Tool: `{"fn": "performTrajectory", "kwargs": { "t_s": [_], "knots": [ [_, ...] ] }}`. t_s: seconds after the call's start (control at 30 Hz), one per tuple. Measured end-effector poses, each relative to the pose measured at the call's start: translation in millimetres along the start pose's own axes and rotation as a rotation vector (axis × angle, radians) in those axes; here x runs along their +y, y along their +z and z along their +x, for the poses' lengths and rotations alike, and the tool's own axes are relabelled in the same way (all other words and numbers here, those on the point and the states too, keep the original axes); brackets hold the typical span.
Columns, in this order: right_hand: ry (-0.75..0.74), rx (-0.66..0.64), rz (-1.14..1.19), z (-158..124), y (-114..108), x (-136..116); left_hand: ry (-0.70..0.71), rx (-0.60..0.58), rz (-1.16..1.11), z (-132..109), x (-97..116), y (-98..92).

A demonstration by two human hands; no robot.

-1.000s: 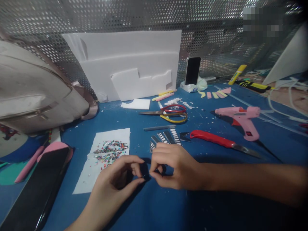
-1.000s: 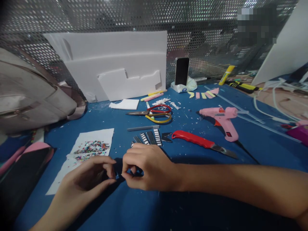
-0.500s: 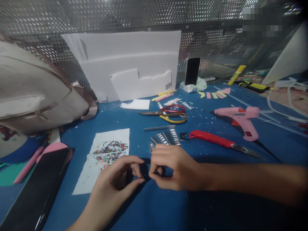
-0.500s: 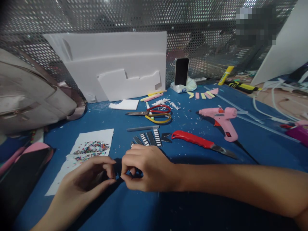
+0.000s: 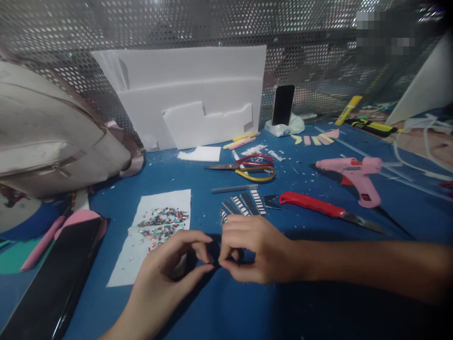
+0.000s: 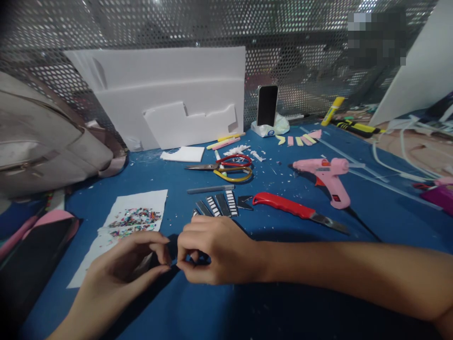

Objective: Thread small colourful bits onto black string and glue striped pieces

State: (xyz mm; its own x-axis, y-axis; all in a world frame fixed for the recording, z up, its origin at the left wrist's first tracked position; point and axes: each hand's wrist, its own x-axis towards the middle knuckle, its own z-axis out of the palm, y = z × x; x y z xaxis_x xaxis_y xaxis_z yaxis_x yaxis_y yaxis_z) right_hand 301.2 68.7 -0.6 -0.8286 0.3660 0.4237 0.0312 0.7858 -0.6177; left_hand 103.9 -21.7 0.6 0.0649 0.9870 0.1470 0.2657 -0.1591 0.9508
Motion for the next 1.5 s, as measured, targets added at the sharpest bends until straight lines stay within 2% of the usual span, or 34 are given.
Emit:
{"fn": "performTrajectory", "kwargs": {
  "t_s": [0.37,0.57,1.27,1.5],
  "knots": [
    [-0.103,-0.030,-0.042,-1.8,3.0,3.0,0.169,-0.027,0.243,-1.9,0.3,1.5],
    [-0.125,-0.022,-0.049,-1.9,3.1,2.8,0.202,-0.036,0.325,-2.5,3.7,0.5],
    [-0.143,-0.028,-0.052,-1.6,2.4,2.3,0.203,-0.055,0.308,-3.1,1.9,1.3],
    [-0.155,-0.097,-0.060,-1.3,0.7,2.5,0.268,0.011,0.335,-7.8,-0.1,4.8]
  ]
}}
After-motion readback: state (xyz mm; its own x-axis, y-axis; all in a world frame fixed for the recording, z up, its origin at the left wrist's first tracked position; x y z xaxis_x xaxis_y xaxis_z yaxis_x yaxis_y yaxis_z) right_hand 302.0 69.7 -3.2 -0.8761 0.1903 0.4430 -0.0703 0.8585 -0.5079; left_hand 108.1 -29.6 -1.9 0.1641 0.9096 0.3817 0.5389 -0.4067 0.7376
